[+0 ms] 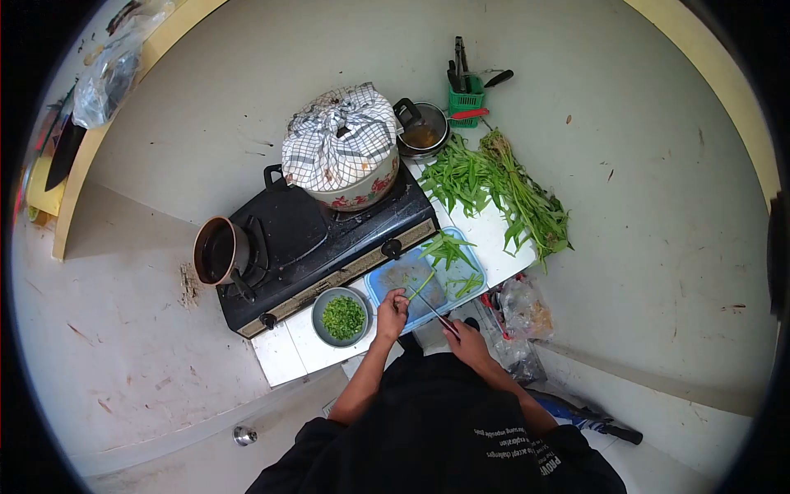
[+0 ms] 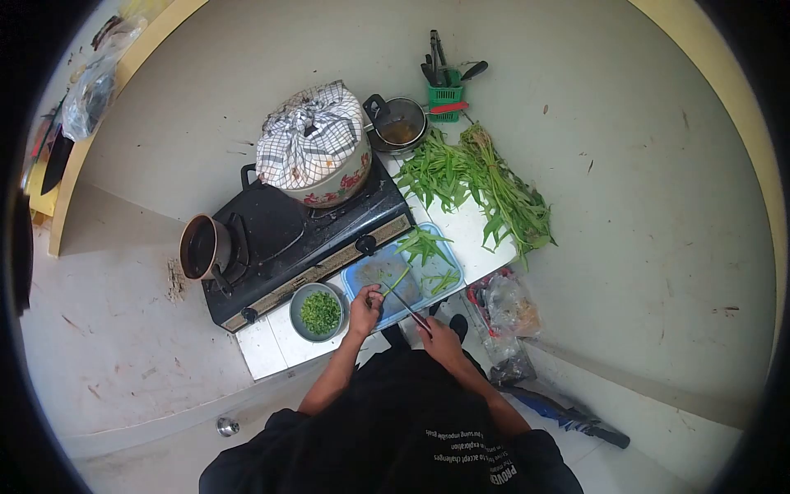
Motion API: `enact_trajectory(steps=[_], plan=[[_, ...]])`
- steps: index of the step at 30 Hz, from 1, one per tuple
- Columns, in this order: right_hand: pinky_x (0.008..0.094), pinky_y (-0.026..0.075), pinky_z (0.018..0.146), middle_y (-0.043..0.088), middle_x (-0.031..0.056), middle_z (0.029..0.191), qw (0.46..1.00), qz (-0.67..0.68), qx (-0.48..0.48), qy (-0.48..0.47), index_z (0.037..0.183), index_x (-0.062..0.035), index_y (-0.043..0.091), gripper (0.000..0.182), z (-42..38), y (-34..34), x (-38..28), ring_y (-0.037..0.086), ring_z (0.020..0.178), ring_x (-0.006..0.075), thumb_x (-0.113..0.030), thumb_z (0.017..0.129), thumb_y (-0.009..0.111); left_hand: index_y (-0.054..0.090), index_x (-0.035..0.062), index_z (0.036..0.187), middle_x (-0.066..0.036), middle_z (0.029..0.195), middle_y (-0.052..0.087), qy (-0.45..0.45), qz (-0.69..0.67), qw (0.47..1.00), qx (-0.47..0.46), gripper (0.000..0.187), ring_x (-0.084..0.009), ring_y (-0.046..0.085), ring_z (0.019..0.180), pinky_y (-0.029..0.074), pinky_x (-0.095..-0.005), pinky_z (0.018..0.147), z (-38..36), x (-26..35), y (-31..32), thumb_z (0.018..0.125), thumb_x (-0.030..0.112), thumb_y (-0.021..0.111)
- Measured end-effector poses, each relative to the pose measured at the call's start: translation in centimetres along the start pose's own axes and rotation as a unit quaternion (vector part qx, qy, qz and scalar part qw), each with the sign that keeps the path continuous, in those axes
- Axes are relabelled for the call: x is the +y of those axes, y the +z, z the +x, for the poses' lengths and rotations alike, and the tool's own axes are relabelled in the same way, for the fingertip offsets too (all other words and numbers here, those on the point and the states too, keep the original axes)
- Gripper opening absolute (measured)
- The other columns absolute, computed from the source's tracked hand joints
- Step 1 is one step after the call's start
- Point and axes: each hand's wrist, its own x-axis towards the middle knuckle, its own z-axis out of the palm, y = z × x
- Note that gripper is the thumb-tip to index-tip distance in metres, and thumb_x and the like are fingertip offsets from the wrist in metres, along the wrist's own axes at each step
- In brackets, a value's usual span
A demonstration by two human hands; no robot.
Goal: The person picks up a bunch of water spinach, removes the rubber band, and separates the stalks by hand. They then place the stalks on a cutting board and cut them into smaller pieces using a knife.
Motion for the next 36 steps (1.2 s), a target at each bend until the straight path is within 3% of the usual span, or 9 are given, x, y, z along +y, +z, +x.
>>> enact_trajectory(steps=[4, 7, 10, 19, 36], plan=[[0.0551, 0.051, 0.068, 0.066, 0.0230, 0.086, 1.000, -0.028, 0.003, 0.004, 0.099, -0.0039, 0.055, 0.028, -0.2, 0.3, 0.2, 0.065, 0.080, 0.0470, -0.031, 0.096, 0.060, 0.065, 0.0002, 0.112, -0.012, 0.091, 0.069, -0.007, 0.030, 1.000, -0.001, 0.025, -0.0212, 0.066, 0.080, 0.053, -0.0326, 0.074, -0.2, -0.2, 0.2, 0.087, -0.001, 0.065], [0.0554, 0.052, 0.067, 0.067, 0.0232, 0.086, 0.999, -0.045, 0.002, 0.007, 0.099, -0.0026, 0.054, 0.029, -0.1, 0.5, 0.2, 0.065, 0.079, 0.0469, -0.031, 0.095, 0.059, 0.067, 0.0021, 0.110, -0.015, 0.092, 0.067, 0.092, 0.144, 0.985, 0.034, 0.026, -0.0288, 0.064, 0.086, 0.051, -0.0386, 0.080, -0.4, 0.0, 0.1, 0.084, -0.001, 0.067], [0.0556, 0.052, 0.067, 0.066, 0.0233, 0.085, 0.999, -0.045, 0.001, 0.002, 0.099, -0.0023, 0.054, 0.030, 0.1, 0.5, 0.2, 0.065, 0.078, 0.0466, -0.032, 0.096, 0.059, 0.068, 0.0038, 0.107, -0.017, 0.093, 0.064, 0.085, 0.139, 0.986, 0.031, 0.024, -0.0343, 0.060, 0.090, 0.049, -0.0425, 0.084, -0.8, 0.1, -0.1, 0.083, 0.001, 0.068], [0.0553, 0.050, 0.071, 0.066, 0.0241, 0.086, 0.999, -0.028, -0.009, 0.031, 0.100, -0.0038, 0.054, 0.027, -0.3, 0.7, -0.2, 0.063, 0.084, 0.0476, -0.030, 0.096, 0.060, 0.073, 0.0053, 0.104, -0.015, 0.093, 0.064, 0.157, 0.167, 0.972, 0.043, 0.019, -0.0353, 0.060, 0.089, 0.049, -0.0419, 0.083, -1.3, 0.4, -0.1, 0.087, 0.003, 0.064], [0.0571, 0.050, 0.069, 0.067, 0.0226, 0.088, 0.997, -0.059, 0.017, 0.035, 0.098, -0.0035, 0.056, 0.028, -0.5, 1.4, -0.2, 0.064, 0.081, 0.0478, -0.031, 0.097, 0.057, 0.075, 0.0065, 0.101, -0.013, 0.092, 0.065, 0.159, 0.192, 0.968, 0.039, 0.019, -0.0342, 0.059, 0.086, 0.049, -0.0418, 0.080, -1.0, 0.3, 0.1, 0.086, 0.002, 0.064]])
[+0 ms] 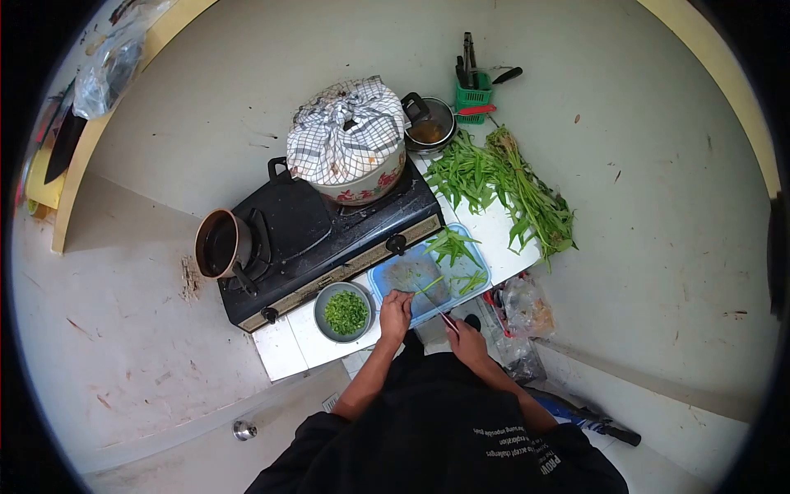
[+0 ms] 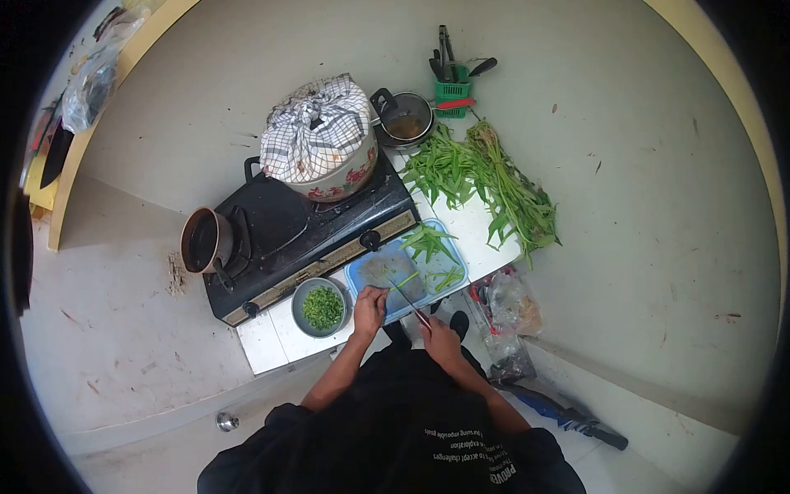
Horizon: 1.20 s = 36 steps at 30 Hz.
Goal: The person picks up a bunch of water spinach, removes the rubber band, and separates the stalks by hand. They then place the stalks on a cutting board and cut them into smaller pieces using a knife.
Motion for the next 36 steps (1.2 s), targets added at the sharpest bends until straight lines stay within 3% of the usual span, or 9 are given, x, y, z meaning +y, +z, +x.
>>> enact_trajectory(steps=[4, 7, 19, 25, 29, 33, 36], plan=[[0.0571, 0.050, 0.069, 0.067, 0.0234, 0.089, 1.000, -0.011, -0.004, 0.013, 0.098, -0.0038, 0.055, 0.027, -0.5, 0.0, 0.3, 0.064, 0.081, 0.0482, -0.031, 0.097, 0.058, 0.074, 0.0057, 0.102, -0.014, 0.094, 0.065, -0.016, 0.006, 1.000, -0.016, 0.018, -0.0343, 0.061, 0.092, 0.049, -0.0411, 0.085, -0.1, -0.2, 0.0, 0.087, 0.004, 0.064], [0.0568, 0.051, 0.068, 0.067, 0.0240, 0.089, 1.000, -0.008, -0.003, 0.007, 0.097, -0.0035, 0.055, 0.027, 0.1, 0.2, -0.1, 0.064, 0.081, 0.0480, -0.031, 0.097, 0.058, 0.075, 0.0072, 0.101, -0.013, 0.093, 0.065, 0.004, 0.010, 1.000, 0.004, 0.019, -0.0339, 0.059, 0.086, 0.049, -0.0418, 0.080, -0.1, -0.2, 0.1, 0.087, 0.003, 0.064], [0.0552, 0.052, 0.071, 0.068, 0.0254, 0.089, 0.999, 0.005, 0.028, 0.016, 0.102, -0.0013, 0.057, 0.029, 2.2, 0.4, -1.5, 0.065, 0.083, 0.0476, -0.030, 0.098, 0.056, 0.073, 0.0049, 0.108, -0.016, 0.095, 0.066, -0.026, -0.020, 0.999, -0.023, 0.021, -0.0353, 0.062, 0.089, 0.050, -0.0420, 0.083, 0.3, -0.7, 0.1, 0.088, 0.005, 0.063], [0.0556, 0.050, 0.072, 0.067, 0.0262, 0.089, 0.996, 0.087, 0.013, -0.012, 0.101, -0.0014, 0.057, 0.030, 1.4, 0.4, -0.4, 0.064, 0.085, 0.0477, -0.031, 0.097, 0.058, 0.070, 0.0028, 0.114, -0.017, 0.094, 0.071, -0.089, -0.170, 0.980, -0.049, 0.023, -0.0288, 0.069, 0.081, 0.054, -0.0349, 0.078, 3.8, -1.3, 0.2, 0.093, 0.011, 0.064], [0.0550, 0.051, 0.072, 0.067, 0.0255, 0.089, 0.999, 0.039, -0.026, 0.016, 0.100, -0.0017, 0.057, 0.029, 1.4, -0.2, -1.3, 0.064, 0.086, 0.0476, -0.031, 0.097, 0.059, 0.067, 0.0016, 0.121, -0.013, 0.102, 0.073, -0.078, -0.138, 0.986, -0.056, 0.027, -0.0185, 0.070, 0.088, 0.054, -0.0312, 0.082, 5.5, -3.1, -0.8, 0.096, 0.013, 0.063], [0.0550, 0.051, 0.072, 0.067, 0.0255, 0.089, 0.999, 0.044, -0.012, -0.002, 0.100, -0.0017, 0.057, 0.029, 1.3, 0.7, -0.2, 0.064, 0.085, 0.0476, -0.030, 0.096, 0.059, 0.067, -0.0004, 0.113, -0.014, 0.099, 0.073, -0.108, -0.101, 0.988, -0.042, 0.022, -0.0209, 0.071, 0.087, 0.055, -0.0326, 0.079, 4.6, -1.7, -3.7, 0.095, 0.012, 0.064], [0.0549, 0.050, 0.071, 0.067, 0.0257, 0.088, 0.999, 0.048, -0.002, -0.011, 0.098, -0.0012, 0.056, 0.028, 1.4, 0.6, 0.0, 0.064, 0.085, 0.0474, -0.029, 0.096, 0.060, 0.065, -0.0014, 0.103, -0.019, 0.091, 0.070, -0.127, -0.106, 0.985, -0.044, 0.018, -0.0290, 0.069, 0.081, 0.055, -0.0362, 0.077, 2.2, -1.2, -3.5, 0.092, 0.012, 0.066]])
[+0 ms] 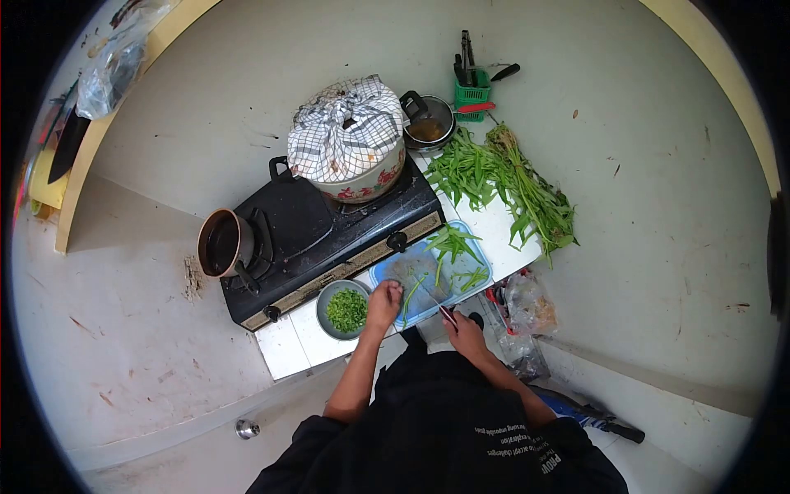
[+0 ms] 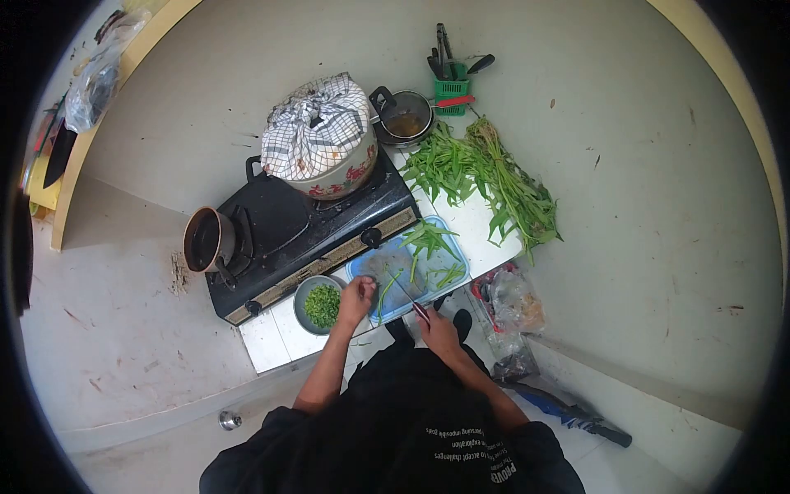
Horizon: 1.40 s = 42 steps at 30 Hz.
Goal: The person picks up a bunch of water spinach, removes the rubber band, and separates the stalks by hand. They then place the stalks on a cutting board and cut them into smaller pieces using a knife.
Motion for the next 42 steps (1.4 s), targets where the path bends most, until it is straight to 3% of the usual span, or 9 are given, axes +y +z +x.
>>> enact_trajectory(steps=[3, 7, 10, 16, 19, 22, 28, 34, 42], plan=[[0.0548, 0.050, 0.071, 0.067, 0.0256, 0.087, 1.000, -0.004, 0.003, -0.003, 0.098, -0.0009, 0.056, 0.028, 0.1, 0.2, 0.1, 0.064, 0.084, 0.0471, -0.028, 0.096, 0.060, 0.064, -0.0008, 0.100, -0.019, 0.086, 0.068, -0.047, 0.088, 0.994, -0.045, 0.018, -0.0330, 0.068, 0.080, 0.054, -0.0396, 0.073, -2.4, 1.6, 0.3, 0.090, 0.014, 0.067], [0.0541, 0.050, 0.071, 0.067, 0.0256, 0.087, 1.000, 0.005, -0.001, -0.008, 0.098, -0.0007, 0.056, 0.027, 0.0, 0.1, 0.1, 0.065, 0.085, 0.0467, -0.028, 0.096, 0.060, 0.066, 0.0003, 0.101, -0.019, 0.083, 0.069, 0.012, 0.130, 0.991, 0.033, 0.021, -0.0372, 0.067, 0.075, 0.054, -0.0449, 0.070, -3.8, -0.8, 2.4, 0.088, 0.017, 0.070], [0.0531, 0.051, 0.070, 0.067, 0.0254, 0.087, 0.999, 0.028, -0.003, -0.024, 0.101, -0.0012, 0.057, 0.027, -0.1, -0.1, 0.3, 0.065, 0.084, 0.0464, -0.027, 0.096, 0.061, 0.069, 0.0005, 0.101, -0.020, 0.085, 0.071, -0.022, 0.111, 0.993, 0.033, 0.020, -0.0350, 0.069, 0.073, 0.054, -0.0434, 0.068, -3.3, -1.6, 2.7, 0.089, 0.016, 0.068], [0.0507, 0.051, 0.070, 0.067, 0.0242, 0.086, 0.997, 0.064, -0.031, -0.026, 0.105, -0.0032, 0.059, 0.027, -0.6, -1.4, -0.8, 0.065, 0.084, 0.0456, -0.029, 0.096, 0.062, 0.069, -0.0022, 0.100, -0.014, 0.079, 0.070, -0.095, 0.019, 0.995, -0.023, 0.018, -0.0202, 0.072, 0.072, 0.053, -0.0334, 0.063, -1.0, -3.6, 2.0, 0.094, 0.014, 0.062], [0.0498, 0.051, 0.069, 0.067, 0.0235, 0.086, 0.996, 0.069, -0.051, -0.030, 0.105, -0.0035, 0.059, 0.028, -0.6, -1.5, -0.7, 0.066, 0.084, 0.0451, -0.030, 0.097, 0.062, 0.066, -0.0023, 0.106, -0.008, 0.084, 0.071, -0.108, -0.157, 0.981, -0.047, 0.020, -0.0170, 0.070, 0.070, 0.053, -0.0288, 0.061, -0.4, -5.4, 2.6, 0.100, 0.015, 0.058], [0.0494, 0.051, 0.069, 0.068, 0.0227, 0.086, 0.994, 0.072, -0.070, -0.039, 0.105, -0.0036, 0.060, 0.027, -0.7, -1.2, -0.3, 0.066, 0.084, 0.0447, -0.030, 0.097, 0.062, 0.061, 0.0004, 0.113, -0.008, 0.090, 0.071, -0.212, -0.234, 0.944, -0.098, 0.019, -0.0183, 0.072, 0.075, 0.054, -0.0279, 0.063, -0.3, -4.8, 2.1, 0.103, 0.015, 0.053], [0.0533, 0.049, 0.069, 0.065, 0.0241, 0.082, 0.995, 0.058, -0.065, -0.059, 0.098, -0.0041, 0.054, 0.031, -0.7, -1.1, -0.2, 0.063, 0.083, 0.0479, -0.035, 0.097, 0.060, 0.058, 0.0023, 0.114, -0.010, 0.095, 0.070, -0.256, -0.261, 0.922, -0.129, 0.019, -0.0193, 0.072, 0.081, 0.057, -0.0282, 0.065, -0.3, -3.4, 1.8, 0.104, 0.018, 0.052], [0.0518, 0.051, 0.070, 0.067, 0.0221, 0.088, 0.995, 0.015, -0.088, -0.048, 0.103, -0.0043, 0.058, 0.030, -0.5, -1.3, -0.5, 0.065, 0.085, 0.0455, -0.034, 0.097, 0.061, 0.056, 0.0066, 0.114, -0.008, 0.097, 0.069, -0.351, -0.382, 0.849, -0.104, 0.016, -0.0182, 0.071, 0.085, 0.055, -0.0277, 0.067, -0.8, -1.3, 1.2, 0.103, 0.018, 0.053], [0.0518, 0.051, 0.071, 0.068, 0.0209, 0.090, 0.994, 0.017, -0.089, -0.058, 0.106, -0.0049, 0.061, 0.030, -0.2, -1.3, -0.6, 0.065, 0.085, 0.0443, -0.032, 0.096, 0.062, 0.062, 0.0029, 0.108, -0.007, 0.095, 0.070, -0.300, -0.388, 0.862, -0.128, 0.014, -0.0127, 0.066, 0.077, 0.051, -0.0259, 0.064, -0.3, -4.1, 1.8, 0.101, 0.013, 0.055]])
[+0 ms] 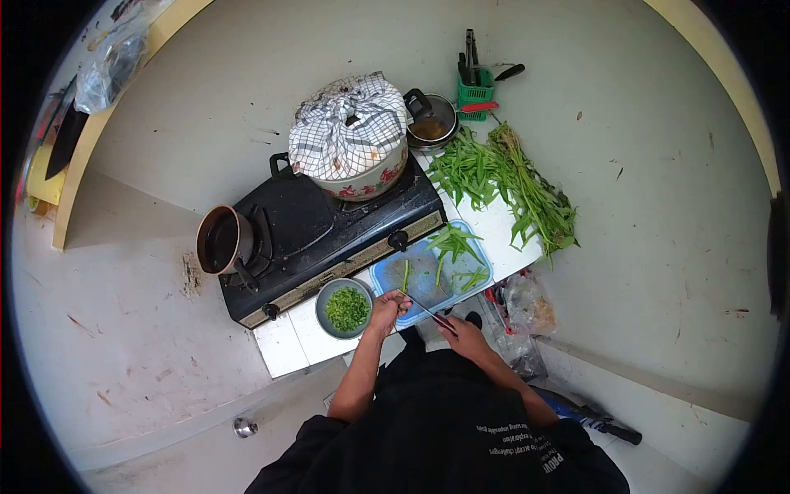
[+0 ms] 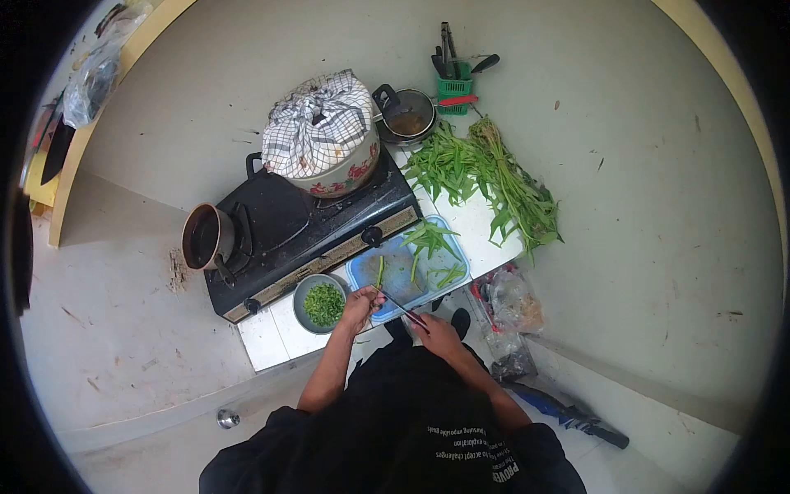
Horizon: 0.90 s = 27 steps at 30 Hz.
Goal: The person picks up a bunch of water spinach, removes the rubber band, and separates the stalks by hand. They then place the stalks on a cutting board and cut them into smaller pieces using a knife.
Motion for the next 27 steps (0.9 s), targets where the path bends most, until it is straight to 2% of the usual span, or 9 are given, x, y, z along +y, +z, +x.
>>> enact_trajectory(steps=[7, 13, 16, 17, 19, 22, 25, 27], plan=[[0.0524, 0.051, 0.072, 0.067, 0.0198, 0.093, 0.997, -0.063, 0.038, -0.009, 0.106, -0.0035, 0.059, 0.028, 0.0, -0.4, -0.2, 0.064, 0.085, 0.0443, -0.030, 0.096, 0.060, 0.063, 0.0007, 0.113, -0.006, 0.092, 0.070, 0.023, 0.072, 0.997, 0.035, 0.020, -0.0111, 0.064, 0.076, 0.051, -0.0255, 0.064, -0.2, -0.6, 0.4, 0.100, 0.014, 0.057], [0.0526, 0.050, 0.070, 0.067, 0.0200, 0.091, 0.996, -0.067, 0.065, 0.017, 0.104, -0.0038, 0.058, 0.026, 0.3, -0.7, 0.1, 0.064, 0.085, 0.0440, -0.028, 0.095, 0.061, 0.062, -0.0020, 0.118, -0.006, 0.093, 0.070, 0.037, 0.118, 0.992, 0.017, 0.024, -0.0106, 0.064, 0.077, 0.051, -0.0250, 0.066, -0.9, -0.9, 0.5, 0.100, 0.013, 0.055], [0.0523, 0.050, 0.069, 0.066, 0.0201, 0.087, 0.997, -0.045, 0.068, 0.012, 0.101, -0.0045, 0.059, 0.024, 0.2, -0.6, 0.3, 0.064, 0.083, 0.0441, -0.028, 0.095, 0.062, 0.065, -0.0002, 0.114, -0.009, 0.092, 0.071, 0.101, 0.165, 0.979, 0.061, 0.022, -0.0158, 0.066, 0.077, 0.052, -0.0286, 0.067, -0.6, -1.5, 0.5, 0.098, 0.013, 0.058], [0.0522, 0.050, 0.068, 0.066, 0.0201, 0.085, 0.997, -0.036, 0.068, 0.008, 0.100, -0.0048, 0.059, 0.024, 0.1, -0.5, 0.3, 0.064, 0.083, 0.0442, -0.028, 0.095, 0.062, 0.066, 0.0011, 0.112, -0.011, 0.092, 0.071, 0.158, 0.243, 0.952, 0.097, 0.021, -0.0199, 0.066, 0.075, 0.052, -0.0311, 0.067, -0.5, -1.8, 0.4, 0.096, 0.015, 0.061], [0.0524, 0.050, 0.067, 0.066, 0.0205, 0.082, 0.998, -0.032, 0.059, 0.008, 0.098, -0.0053, 0.058, 0.024, 0.1, -0.3, 0.5, 0.064, 0.081, 0.0445, -0.029, 0.095, 0.062, 0.069, 0.0035, 0.109, -0.013, 0.092, 0.072, 0.266, 0.390, 0.866, 0.166, 0.021, -0.0282, 0.066, 0.070, 0.053, -0.0360, 0.066, -1.2, -1.3, 0.8, 0.093, 0.017, 0.066], [0.0528, 0.049, 0.066, 0.065, 0.0210, 0.080, 0.998, -0.025, 0.052, 0.012, 0.097, -0.0055, 0.058, 0.025, -0.1, -0.2, 0.7, 0.064, 0.080, 0.0450, -0.030, 0.095, 0.062, 0.071, 0.0058, 0.102, -0.016, 0.094, 0.069, 0.301, 0.430, 0.820, 0.228, 0.016, -0.0374, 0.066, 0.083, 0.053, -0.0434, 0.078, -2.0, -1.0, 2.1, 0.087, 0.012, 0.068], [0.0530, 0.049, 0.066, 0.066, 0.0209, 0.080, 0.998, -0.028, 0.052, 0.013, 0.096, -0.0054, 0.058, 0.026, -0.2, -0.3, 0.4, 0.064, 0.079, 0.0451, -0.031, 0.095, 0.062, 0.071, 0.0060, 0.099, -0.015, 0.094, 0.067, 0.361, 0.502, 0.747, 0.244, 0.015, -0.0373, 0.064, 0.089, 0.051, -0.0457, 0.083, -3.1, -0.4, 3.1, 0.086, 0.013, 0.069], [0.0530, 0.049, 0.066, 0.066, 0.0207, 0.081, 0.998, -0.034, 0.053, 0.017, 0.096, -0.0053, 0.057, 0.026, -0.3, -0.4, 0.4, 0.064, 0.079, 0.0451, -0.031, 0.096, 0.062, 0.072, 0.0071, 0.097, -0.015, 0.094, 0.066, 0.353, 0.516, 0.740, 0.248, 0.014, -0.0358, 0.063, 0.093, 0.050, -0.0452, 0.084, -4.1, 0.2, 4.3, 0.085, 0.013, 0.069]])
